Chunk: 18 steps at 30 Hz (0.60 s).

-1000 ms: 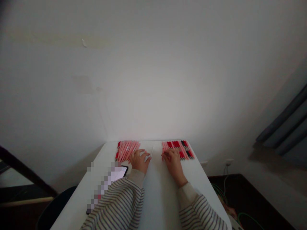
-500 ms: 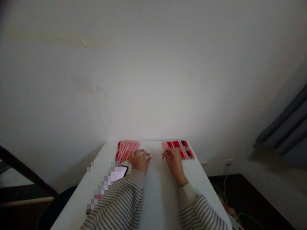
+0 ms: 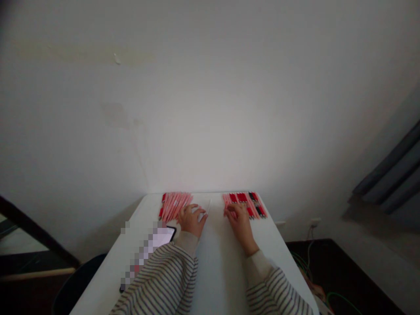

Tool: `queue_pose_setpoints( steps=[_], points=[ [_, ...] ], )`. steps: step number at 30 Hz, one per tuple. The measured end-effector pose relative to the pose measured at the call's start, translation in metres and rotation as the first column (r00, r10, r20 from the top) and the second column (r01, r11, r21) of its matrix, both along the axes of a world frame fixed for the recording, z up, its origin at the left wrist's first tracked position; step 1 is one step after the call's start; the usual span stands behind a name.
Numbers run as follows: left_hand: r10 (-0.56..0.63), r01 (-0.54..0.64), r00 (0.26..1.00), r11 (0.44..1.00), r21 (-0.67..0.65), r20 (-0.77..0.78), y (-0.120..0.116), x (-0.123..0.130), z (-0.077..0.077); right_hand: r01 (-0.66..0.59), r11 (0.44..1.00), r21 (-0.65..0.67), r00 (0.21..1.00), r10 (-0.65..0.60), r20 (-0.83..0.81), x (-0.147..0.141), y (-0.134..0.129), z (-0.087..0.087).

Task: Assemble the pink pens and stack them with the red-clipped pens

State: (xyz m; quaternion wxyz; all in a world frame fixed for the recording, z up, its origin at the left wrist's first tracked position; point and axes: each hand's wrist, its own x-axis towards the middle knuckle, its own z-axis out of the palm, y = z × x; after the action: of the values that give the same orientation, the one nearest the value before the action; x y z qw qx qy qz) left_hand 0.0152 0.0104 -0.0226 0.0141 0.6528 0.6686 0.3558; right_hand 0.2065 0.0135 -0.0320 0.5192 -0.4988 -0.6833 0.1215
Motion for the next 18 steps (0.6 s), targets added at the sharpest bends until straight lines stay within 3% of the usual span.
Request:
queue_pose_setpoints(
  steps=[7, 10, 14, 18],
  points=[
    [0.007, -0.007, 1.000, 1.000, -0.010, 0.000, -0.002, 0.001, 0.004, -0.022, 1.000, -0.017, 0.998, 0.021, -0.053, -0.001, 0.002, -0.004],
    [0.000, 0.001, 1.000, 0.999, -0.041, 0.009, -0.003, 0.001, 0.007, -0.005, 1.000, -0.001, 1.000, 0.005, 0.018, -0.001, 0.004, -0.009],
    [-0.001, 0.002, 1.000, 0.999, -0.049, 0.015, -0.004, 0.000, 0.009, 0.061, 0.997, 0.038, 0.990, -0.065, 0.126, 0.000, 0.005, -0.011],
    [-0.014, 0.015, 1.000, 0.998, -0.063, 0.017, -0.002, -0.001, 0.008, 0.123, 0.989, 0.084, 0.987, -0.131, 0.094, 0.003, 0.005, -0.012]
  ],
)
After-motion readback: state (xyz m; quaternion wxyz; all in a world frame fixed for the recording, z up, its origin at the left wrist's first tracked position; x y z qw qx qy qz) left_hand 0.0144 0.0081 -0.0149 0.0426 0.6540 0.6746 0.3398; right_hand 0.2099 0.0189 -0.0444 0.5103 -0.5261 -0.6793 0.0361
